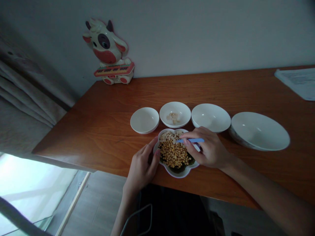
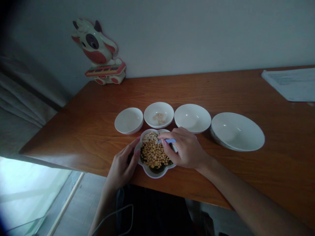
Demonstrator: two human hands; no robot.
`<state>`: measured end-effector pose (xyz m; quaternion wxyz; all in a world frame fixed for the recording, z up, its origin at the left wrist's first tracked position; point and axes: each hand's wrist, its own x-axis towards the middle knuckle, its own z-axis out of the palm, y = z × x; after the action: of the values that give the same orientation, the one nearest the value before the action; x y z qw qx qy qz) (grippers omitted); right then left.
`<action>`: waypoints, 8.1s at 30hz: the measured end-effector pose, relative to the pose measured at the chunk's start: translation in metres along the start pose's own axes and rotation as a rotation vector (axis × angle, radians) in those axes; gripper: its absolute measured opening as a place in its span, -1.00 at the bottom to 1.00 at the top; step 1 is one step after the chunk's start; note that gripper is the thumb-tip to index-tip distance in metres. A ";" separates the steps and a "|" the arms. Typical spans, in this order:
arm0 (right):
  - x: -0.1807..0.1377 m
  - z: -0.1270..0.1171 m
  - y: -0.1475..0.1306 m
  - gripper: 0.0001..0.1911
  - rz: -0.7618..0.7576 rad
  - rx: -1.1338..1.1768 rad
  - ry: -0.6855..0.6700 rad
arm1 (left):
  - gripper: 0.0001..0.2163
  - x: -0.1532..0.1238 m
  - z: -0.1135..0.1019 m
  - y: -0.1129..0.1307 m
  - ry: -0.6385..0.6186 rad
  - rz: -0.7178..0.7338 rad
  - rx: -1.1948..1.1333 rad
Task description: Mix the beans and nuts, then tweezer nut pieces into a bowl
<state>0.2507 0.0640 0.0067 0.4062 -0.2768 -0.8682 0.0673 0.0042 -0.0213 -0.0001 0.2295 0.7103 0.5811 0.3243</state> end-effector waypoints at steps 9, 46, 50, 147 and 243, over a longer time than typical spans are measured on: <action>0.002 -0.001 -0.002 -0.74 0.028 0.015 -0.002 | -0.60 0.000 0.001 -0.002 -0.009 -0.012 -0.008; 0.006 -0.005 0.003 -0.83 0.156 -0.180 0.208 | -0.59 0.000 0.000 0.000 -0.013 -0.020 -0.005; 0.007 -0.005 0.003 -0.83 0.154 -0.179 0.198 | -0.59 0.001 0.000 0.000 -0.015 -0.026 -0.016; 0.003 -0.002 0.002 -0.82 0.014 -0.034 -0.049 | -0.60 0.000 0.001 -0.001 -0.013 -0.023 -0.010; 0.002 -0.003 0.002 -0.74 -0.101 -0.010 -0.005 | -0.59 0.000 0.000 -0.001 -0.016 -0.020 -0.011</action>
<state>0.2529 0.0664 0.0098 0.4056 -0.2346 -0.8824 0.0432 0.0034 -0.0212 -0.0014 0.2413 0.7057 0.5844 0.3196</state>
